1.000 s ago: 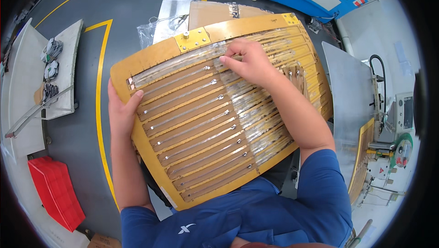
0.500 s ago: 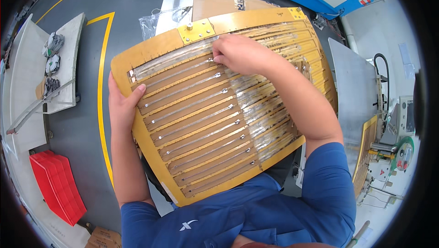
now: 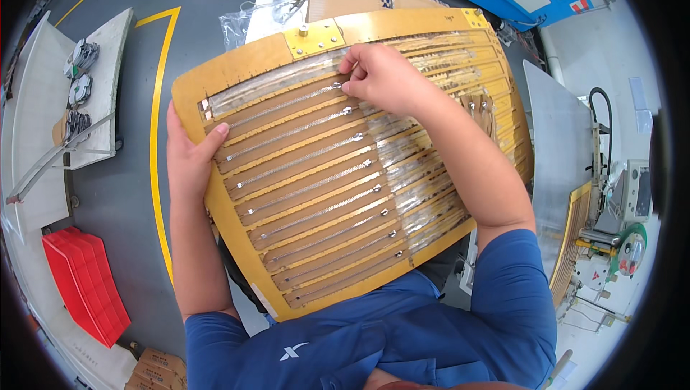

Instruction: Assembling metal sliders onto zipper tape strips using a template board.

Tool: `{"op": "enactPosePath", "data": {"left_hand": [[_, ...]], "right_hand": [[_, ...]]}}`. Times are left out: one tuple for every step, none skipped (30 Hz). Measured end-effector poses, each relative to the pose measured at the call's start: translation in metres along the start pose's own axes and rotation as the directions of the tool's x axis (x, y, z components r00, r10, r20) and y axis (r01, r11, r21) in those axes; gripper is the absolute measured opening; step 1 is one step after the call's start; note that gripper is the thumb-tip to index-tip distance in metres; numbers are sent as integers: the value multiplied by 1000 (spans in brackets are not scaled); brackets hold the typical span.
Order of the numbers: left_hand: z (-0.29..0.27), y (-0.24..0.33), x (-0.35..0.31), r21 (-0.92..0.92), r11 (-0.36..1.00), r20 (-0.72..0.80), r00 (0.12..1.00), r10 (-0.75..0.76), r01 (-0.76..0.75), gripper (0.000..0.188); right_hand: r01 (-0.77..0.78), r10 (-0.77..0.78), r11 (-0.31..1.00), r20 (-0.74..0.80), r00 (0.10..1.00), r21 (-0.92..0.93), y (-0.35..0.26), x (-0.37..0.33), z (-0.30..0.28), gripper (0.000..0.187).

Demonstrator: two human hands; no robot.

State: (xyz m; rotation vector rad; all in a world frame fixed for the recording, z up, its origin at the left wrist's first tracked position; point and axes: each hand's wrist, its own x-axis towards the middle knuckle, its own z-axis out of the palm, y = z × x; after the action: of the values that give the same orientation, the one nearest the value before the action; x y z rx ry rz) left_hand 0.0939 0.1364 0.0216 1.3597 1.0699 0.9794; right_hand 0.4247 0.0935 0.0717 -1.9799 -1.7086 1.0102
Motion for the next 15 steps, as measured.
{"op": "enactPosePath", "data": {"left_hand": [[1,1,0,-17,1000,-11,1000,-4,3,84],[2,1,-1,-34,999,-21,1000,-7,7,84],[1,1,-1,-34,999,-17,1000,-6,6,84],[-1,-1,0,-29,999,-11,1000,-13,12,85],[-2,-1,0,-24,1000,-5,1000,-19,19,86],[-2,-1,0,-25,1000,-3,1000,-18,18,86],[-1,0,0,-7,1000,-7,1000,-17,17,86],[-1,1,1,11,1000,-12,1000,-17,17,86],[-1,1,0,11,1000,-13,1000,-16,16,86],[-1,2,0,11,1000,-13,1000,-16,17,86],[-1,2,-1,11,1000,-12,1000,-17,17,86],[0,4,-1,10,1000,-13,1000,-17,17,86],[2,5,-2,-4,1000,-18,1000,-22,22,86],[3,6,-2,-17,999,-22,999,-28,27,86],[1,5,-1,-19,999,-23,999,-26,26,86]], "right_hand": [[7,-7,1000,-30,1000,1,2,1,0,23],[5,-5,1000,-32,999,2,1,3,-3,23],[-33,32,999,7,999,5,-5,5,-6,25],[-70,69,998,47,996,6,-8,6,-8,26],[-72,71,997,44,996,7,-9,8,-8,26],[-85,85,996,56,995,-5,-10,9,-9,27],[-98,99,995,68,993,-18,-10,10,-10,27],[-98,99,995,66,993,-18,-9,10,-10,27],[-42,46,996,51,998,-78,-8,10,-8,29],[13,-8,990,40,999,-139,-6,10,-7,30],[15,-9,990,40,999,-140,-5,10,-6,30],[38,-36,984,13,999,-174,-3,9,-5,30],[60,-64,976,-13,998,-209,-2,8,-5,31],[60,-64,976,-13,998,-211,-3,7,-5,31],[30,-43,965,-44,998,-262,-3,6,-7,31]]}}
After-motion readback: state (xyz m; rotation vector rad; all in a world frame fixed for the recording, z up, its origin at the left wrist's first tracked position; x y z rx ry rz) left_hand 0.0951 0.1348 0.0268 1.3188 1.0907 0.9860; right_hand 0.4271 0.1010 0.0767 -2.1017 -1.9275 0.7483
